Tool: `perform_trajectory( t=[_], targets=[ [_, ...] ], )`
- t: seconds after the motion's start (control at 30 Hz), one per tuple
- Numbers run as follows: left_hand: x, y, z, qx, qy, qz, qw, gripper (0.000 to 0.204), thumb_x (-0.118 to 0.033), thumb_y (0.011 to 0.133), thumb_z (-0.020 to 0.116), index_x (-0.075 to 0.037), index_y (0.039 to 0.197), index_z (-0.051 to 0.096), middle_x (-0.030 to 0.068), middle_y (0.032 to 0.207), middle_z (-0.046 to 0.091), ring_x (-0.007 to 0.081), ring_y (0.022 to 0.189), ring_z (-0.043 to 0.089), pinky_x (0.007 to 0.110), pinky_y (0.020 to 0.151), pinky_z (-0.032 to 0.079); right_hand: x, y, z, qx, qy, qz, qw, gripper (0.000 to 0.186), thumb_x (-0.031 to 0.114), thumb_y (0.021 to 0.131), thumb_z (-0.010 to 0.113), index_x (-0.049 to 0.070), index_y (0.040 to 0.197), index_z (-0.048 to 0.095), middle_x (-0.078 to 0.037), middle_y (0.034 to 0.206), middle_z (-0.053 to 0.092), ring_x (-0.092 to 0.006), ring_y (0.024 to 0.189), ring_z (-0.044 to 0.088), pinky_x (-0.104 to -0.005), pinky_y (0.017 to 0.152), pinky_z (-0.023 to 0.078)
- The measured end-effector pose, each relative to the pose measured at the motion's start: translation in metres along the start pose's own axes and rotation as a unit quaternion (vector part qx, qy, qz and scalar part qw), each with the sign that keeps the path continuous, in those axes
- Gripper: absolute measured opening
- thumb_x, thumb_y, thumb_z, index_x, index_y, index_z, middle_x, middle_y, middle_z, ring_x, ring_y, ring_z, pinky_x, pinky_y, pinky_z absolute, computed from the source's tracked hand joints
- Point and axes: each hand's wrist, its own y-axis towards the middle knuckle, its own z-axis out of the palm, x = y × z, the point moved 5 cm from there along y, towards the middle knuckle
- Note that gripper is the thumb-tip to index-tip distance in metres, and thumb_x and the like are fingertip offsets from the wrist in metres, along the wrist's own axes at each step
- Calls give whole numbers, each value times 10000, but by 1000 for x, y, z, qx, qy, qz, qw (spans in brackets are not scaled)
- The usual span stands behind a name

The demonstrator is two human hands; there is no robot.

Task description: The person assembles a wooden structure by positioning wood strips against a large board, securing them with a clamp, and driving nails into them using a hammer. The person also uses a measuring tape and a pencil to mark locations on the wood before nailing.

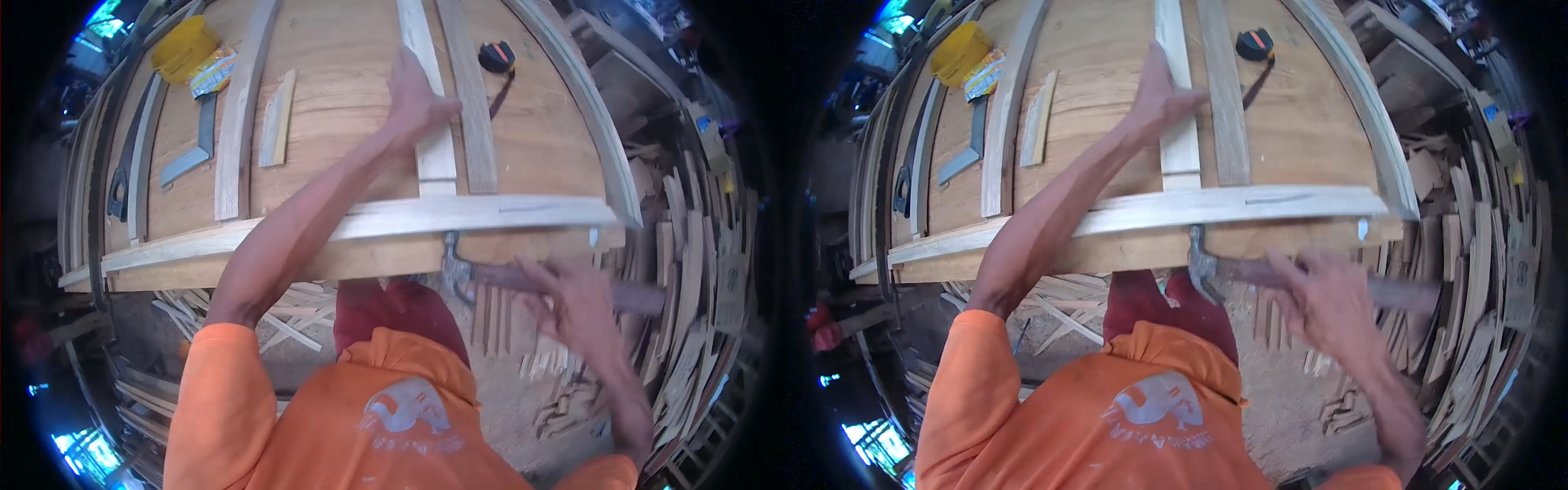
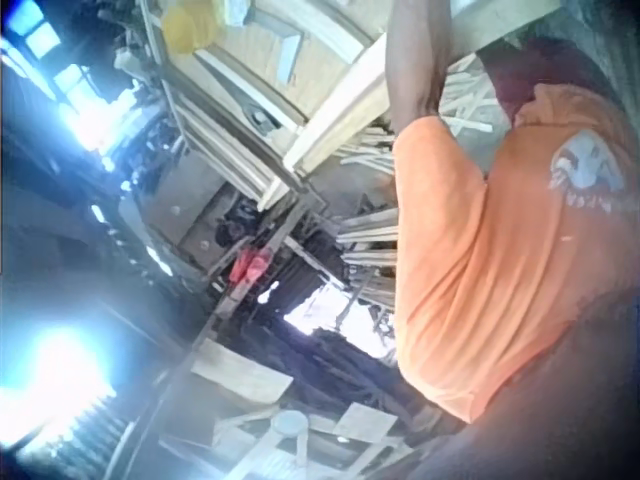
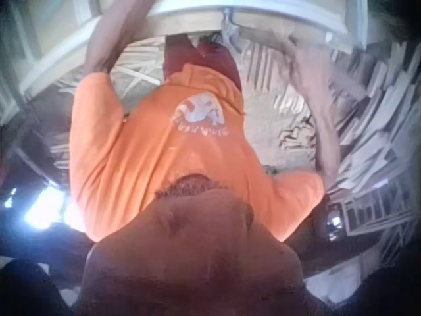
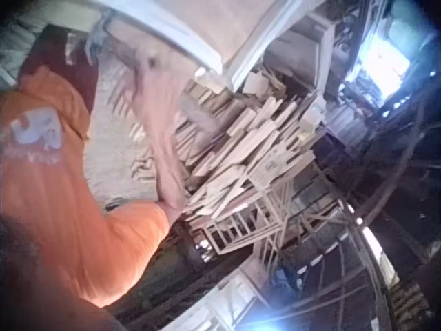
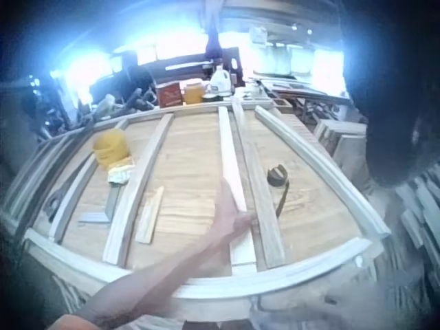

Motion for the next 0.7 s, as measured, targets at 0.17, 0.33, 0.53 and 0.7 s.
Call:
perform_trajectory(
  t=[0.17,0.33,0.53,0.7],
  targets=[
    [-2,-11,5,-1,35,-4,999,1283,-152,668,857,185,1618,62,391,1603,292,520,1523,279,508,1296,264,9,-11,4,-46,-19,25,998,554,200,830,834,118,1359,693,-117,887,621,-331,797,621,-483,700,499],
    [-4,-9,2,-11,52,18,998,1275,-176,683,850,203,1610,62,396,1619,271,524,1529,267,507,1313,208,3,21,-17,24,-10,-27,999,592,192,832,829,120,1393,655,-107,850,585,-329,804,623,-483,706,496],
    [-11,-14,3,-12,95,0,995,1268,-174,696,833,203,1615,46,403,1657,223,536,1582,177,538,1333,120,10,2,1,-24,10,-40,999,557,249,872,807,160,1400,649,-102,820,580,-322,726,627,-496,629,512],
    [-7,-12,6,-9,79,-15,997,1286,-181,692,831,188,1627,29,396,1681,196,533,1618,95,553,1338,74,0,33,-21,37,-33,-49,998,537,261,879,806,157,1389,673,-96,820,589,-295,727,623,-474,651,522]
  ],
)
